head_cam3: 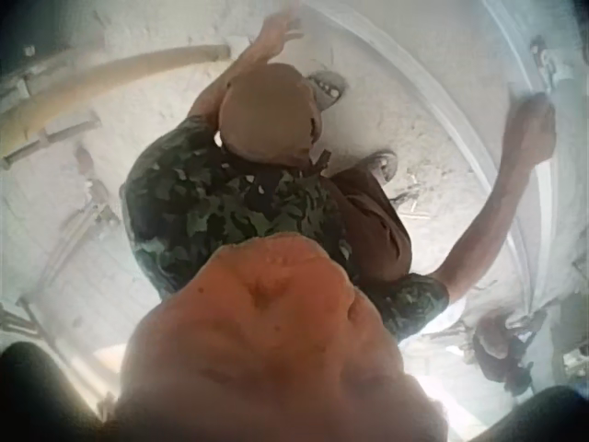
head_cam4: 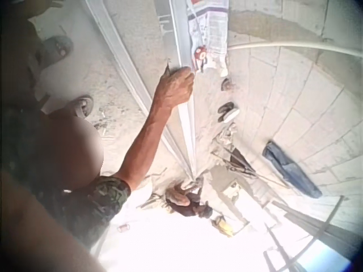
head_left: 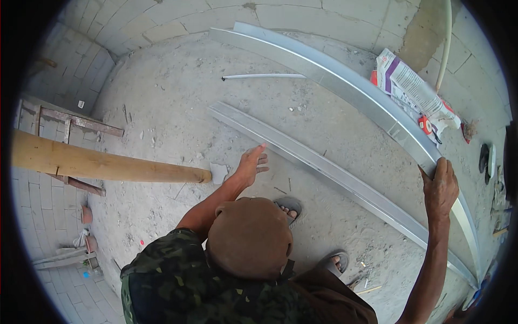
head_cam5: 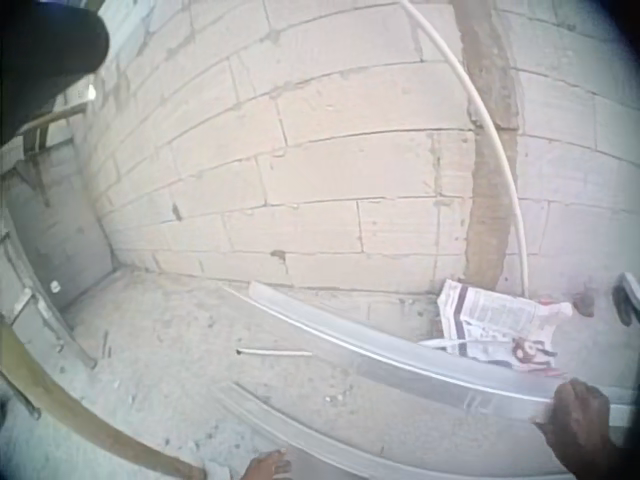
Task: The person handles metal studs, positioning them on the floor and using snips to cut through the metal edges and profile while working with others in an unfinished room.
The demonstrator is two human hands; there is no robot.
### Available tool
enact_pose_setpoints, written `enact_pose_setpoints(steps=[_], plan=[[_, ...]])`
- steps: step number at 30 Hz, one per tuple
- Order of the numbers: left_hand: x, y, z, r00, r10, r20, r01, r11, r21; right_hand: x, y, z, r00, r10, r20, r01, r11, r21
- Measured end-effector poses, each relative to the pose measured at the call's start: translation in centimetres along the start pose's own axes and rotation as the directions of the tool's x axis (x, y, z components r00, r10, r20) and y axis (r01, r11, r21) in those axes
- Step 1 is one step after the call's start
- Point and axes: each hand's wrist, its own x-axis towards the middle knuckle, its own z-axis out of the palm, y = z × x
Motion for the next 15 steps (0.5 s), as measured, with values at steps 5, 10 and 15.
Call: enact_pose_setpoints(steps=[5,10,15], plan=[[0.2,-1.8,0.2,0.997,-0.03,0.068,0.039,0.992,-0.122,-6.6,-3.7,6.6,0.981,-0.043,0.189,0.022,0.993,0.112],[0.2,-1.7,-1.0,0.992,-0.054,0.114,0.07,0.987,-0.143,-10.2,-7.0,10.0,0.964,-0.071,0.255,0.045,0.993,0.105],[2.0,-1.0,1.5,0.992,-0.065,0.111,0.079,0.989,-0.126,-8.6,-4.7,9.0,0.981,-0.035,0.193,0.01,0.992,0.129]])
